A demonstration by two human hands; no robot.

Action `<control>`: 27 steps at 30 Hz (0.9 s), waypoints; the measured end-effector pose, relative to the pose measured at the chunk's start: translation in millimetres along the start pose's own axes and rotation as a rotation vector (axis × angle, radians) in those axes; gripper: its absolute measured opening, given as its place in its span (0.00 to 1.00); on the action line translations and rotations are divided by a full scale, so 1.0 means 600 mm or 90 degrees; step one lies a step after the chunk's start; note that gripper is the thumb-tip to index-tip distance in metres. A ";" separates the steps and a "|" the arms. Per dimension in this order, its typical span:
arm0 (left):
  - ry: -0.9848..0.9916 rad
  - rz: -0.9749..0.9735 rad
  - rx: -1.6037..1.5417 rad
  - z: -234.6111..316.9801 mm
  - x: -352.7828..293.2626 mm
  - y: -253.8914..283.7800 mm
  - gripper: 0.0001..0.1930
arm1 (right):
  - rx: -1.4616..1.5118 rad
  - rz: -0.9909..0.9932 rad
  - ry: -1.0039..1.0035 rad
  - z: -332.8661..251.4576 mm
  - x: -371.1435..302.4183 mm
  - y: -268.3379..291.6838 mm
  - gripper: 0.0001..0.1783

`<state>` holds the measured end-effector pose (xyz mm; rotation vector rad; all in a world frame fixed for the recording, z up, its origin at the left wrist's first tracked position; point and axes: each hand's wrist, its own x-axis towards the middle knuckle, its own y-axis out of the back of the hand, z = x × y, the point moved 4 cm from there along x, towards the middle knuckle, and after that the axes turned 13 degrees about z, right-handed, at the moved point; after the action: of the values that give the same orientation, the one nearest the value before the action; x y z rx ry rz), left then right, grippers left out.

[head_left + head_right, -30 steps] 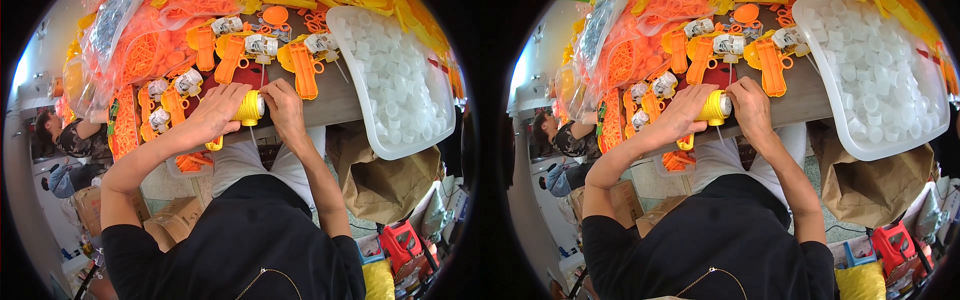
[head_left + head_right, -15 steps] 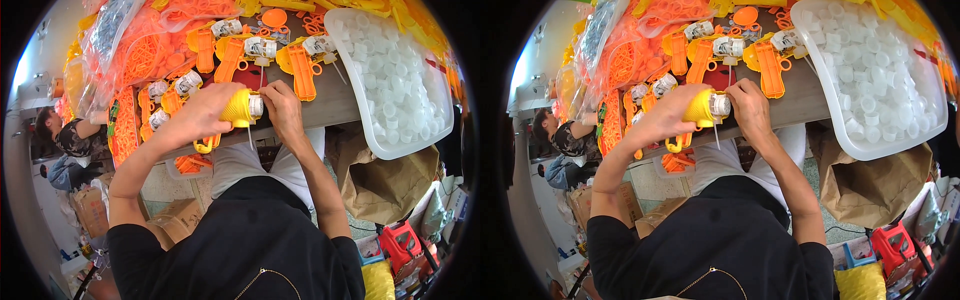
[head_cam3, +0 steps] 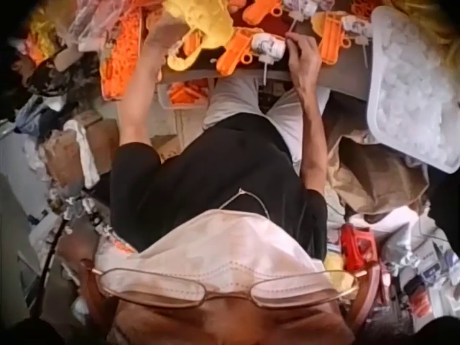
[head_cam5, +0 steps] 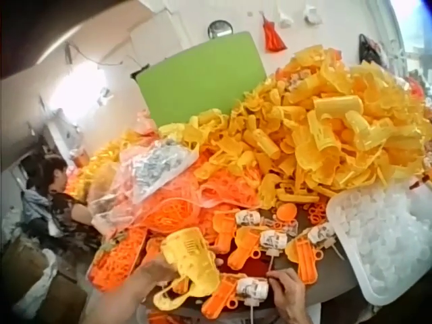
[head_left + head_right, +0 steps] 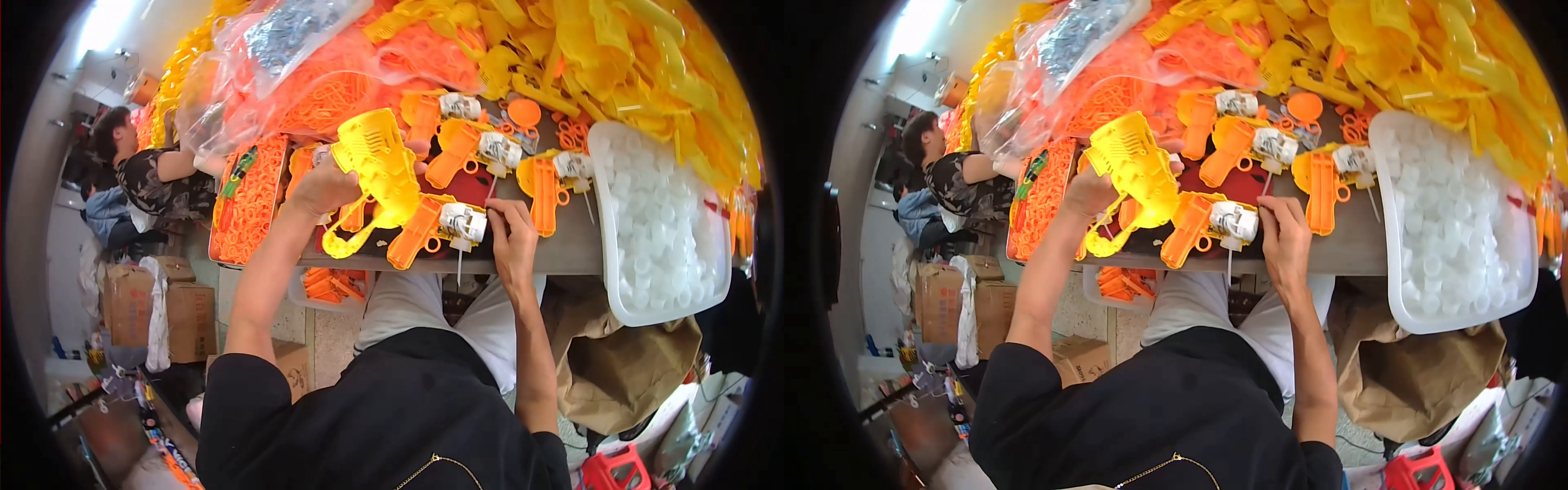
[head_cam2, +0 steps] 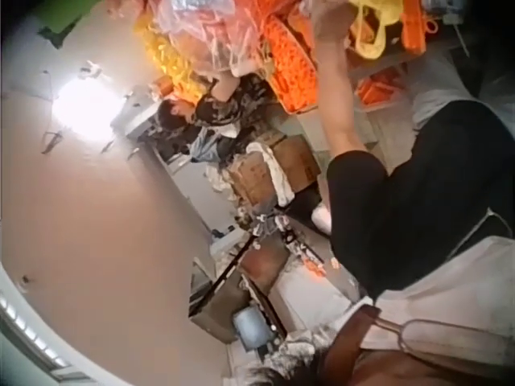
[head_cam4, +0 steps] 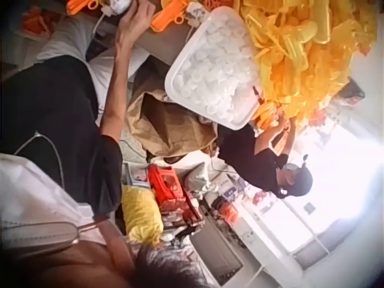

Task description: Assembling plastic toy bubble guns by attaching various components and applying labels at a workbench.

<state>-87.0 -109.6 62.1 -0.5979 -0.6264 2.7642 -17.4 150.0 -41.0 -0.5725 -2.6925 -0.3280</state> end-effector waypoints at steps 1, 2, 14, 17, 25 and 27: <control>-0.012 -0.003 -0.003 -0.005 0.008 0.007 0.46 | -0.010 0.007 -0.037 0.000 0.001 0.003 0.08; -0.083 -0.090 0.038 0.001 0.009 0.008 0.46 | -0.008 0.003 -0.027 -0.005 0.001 -0.001 0.08; -0.138 -0.018 0.214 0.004 0.021 0.032 0.38 | -0.009 0.048 0.006 -0.003 0.001 -0.007 0.07; -0.201 0.050 0.431 0.024 0.041 -0.022 0.38 | -0.025 0.034 -0.023 -0.008 0.001 -0.004 0.07; -0.506 -0.080 1.177 0.064 0.227 -0.189 0.36 | -0.045 0.038 0.007 -0.013 0.006 -0.003 0.07; -0.534 -0.105 1.257 0.066 0.280 -0.210 0.35 | -0.043 0.033 0.016 -0.017 0.007 -0.005 0.07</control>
<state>-235.1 40.6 95.7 0.9447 1.6844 1.9019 -19.3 145.7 -30.4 -0.6523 -2.6460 -0.4106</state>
